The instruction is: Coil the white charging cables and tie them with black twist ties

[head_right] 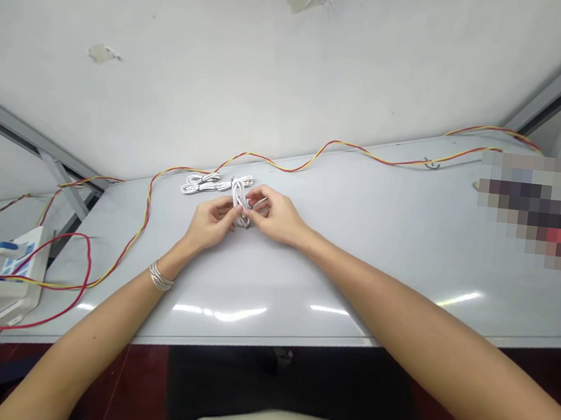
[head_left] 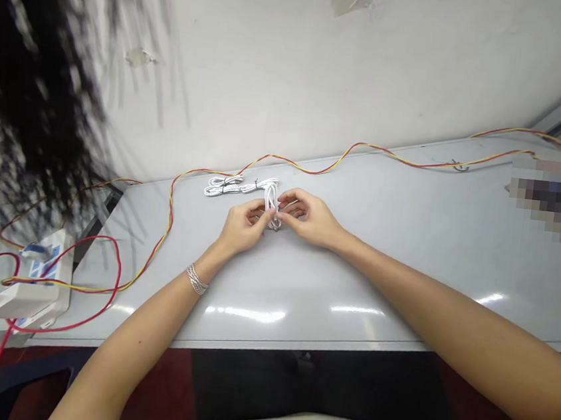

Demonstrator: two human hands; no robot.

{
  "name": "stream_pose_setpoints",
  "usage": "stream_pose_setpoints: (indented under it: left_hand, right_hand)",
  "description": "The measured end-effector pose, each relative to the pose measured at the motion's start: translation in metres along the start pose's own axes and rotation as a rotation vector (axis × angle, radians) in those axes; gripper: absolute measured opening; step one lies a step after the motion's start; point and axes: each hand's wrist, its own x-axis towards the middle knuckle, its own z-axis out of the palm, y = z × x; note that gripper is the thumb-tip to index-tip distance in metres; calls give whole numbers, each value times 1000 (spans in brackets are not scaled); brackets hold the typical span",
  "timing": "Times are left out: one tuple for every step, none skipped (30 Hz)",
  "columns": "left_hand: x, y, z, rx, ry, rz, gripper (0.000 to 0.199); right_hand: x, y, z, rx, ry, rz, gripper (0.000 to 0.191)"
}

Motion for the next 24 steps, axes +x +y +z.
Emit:
stream_pose_setpoints:
  left_hand:
    - [0,0,0,-9,10,6,37]
    - [0,1,0,-25,21,16,37]
    - [0,2,0,-49,31,30,36]
    - [0,3,0,-79,43,49,35]
    - [0,5,0,-109,57,71,33]
    - [0,6,1,-132,70,91,31]
    - [-1,7,1,-144,84,108,29]
    - [-2,9,1,-147,99,124,29]
    - [-2,10,2,-141,113,134,29]
    - [-2,10,2,-127,124,140,30]
    - [-3,10,1,-104,125,143,32]
    - [-3,10,1,-77,120,144,33]
    - [-2,9,1,-49,112,143,33]
    - [-2,7,0,-24,105,140,32]
    - [-1,6,-1,-7,104,139,30]
    - [0,5,-1,2,112,145,28]
    - [1,3,-2,5,127,157,27]
    - [1,2,-2,4,142,173,26]
    - [1,2,-3,0,148,186,25]
    - [2,2,-3,-4,146,195,25]
    - [2,2,-3,-5,138,197,25]
    - [2,2,-3,-4,126,192,26]
    - [2,3,-2,1,114,185,26]
    - [1,4,-2,8,107,181,26]
  right_hand:
    - [0,1,0,-13,7,-18,24]
    - [1,1,0,-21,13,-34,24]
    - [1,1,0,-29,19,-53,24]
    - [0,1,0,-37,21,-74,24]
    - [0,-1,-1,-41,25,-100,24]
    - [-1,-2,-1,-41,31,-131,24]
    - [-1,-4,-1,-40,42,-163,24]
    - [-2,-6,-1,-40,57,-195,24]
    - [-2,-7,-1,-43,72,-221,23]
    - [-3,-8,-1,-53,83,-235,24]
    - [-3,-8,-1,-73,85,-234,25]
    - [-3,-7,-1,-99,81,-221,27]
    - [-2,-6,-1,-124,72,-204,29]
    - [-2,-4,-1,-145,61,-186,32]
    - [-2,-2,-1,-160,47,-172,33]
    - [-1,0,-1,-169,36,-165,33]
    - [-1,1,-1,-175,27,-166,32]
    - [0,2,-1,-179,17,-168,31]
    - [0,3,-2,-185,8,-170,31]
    - [0,3,-2,-192,2,-172,30]
    - [0,3,-2,-200,-2,-169,29]
    - [0,3,-2,-208,-5,-165,29]
    - [0,2,-2,-215,-10,-159,28]
    - [0,2,-3,-220,-14,-153,27]
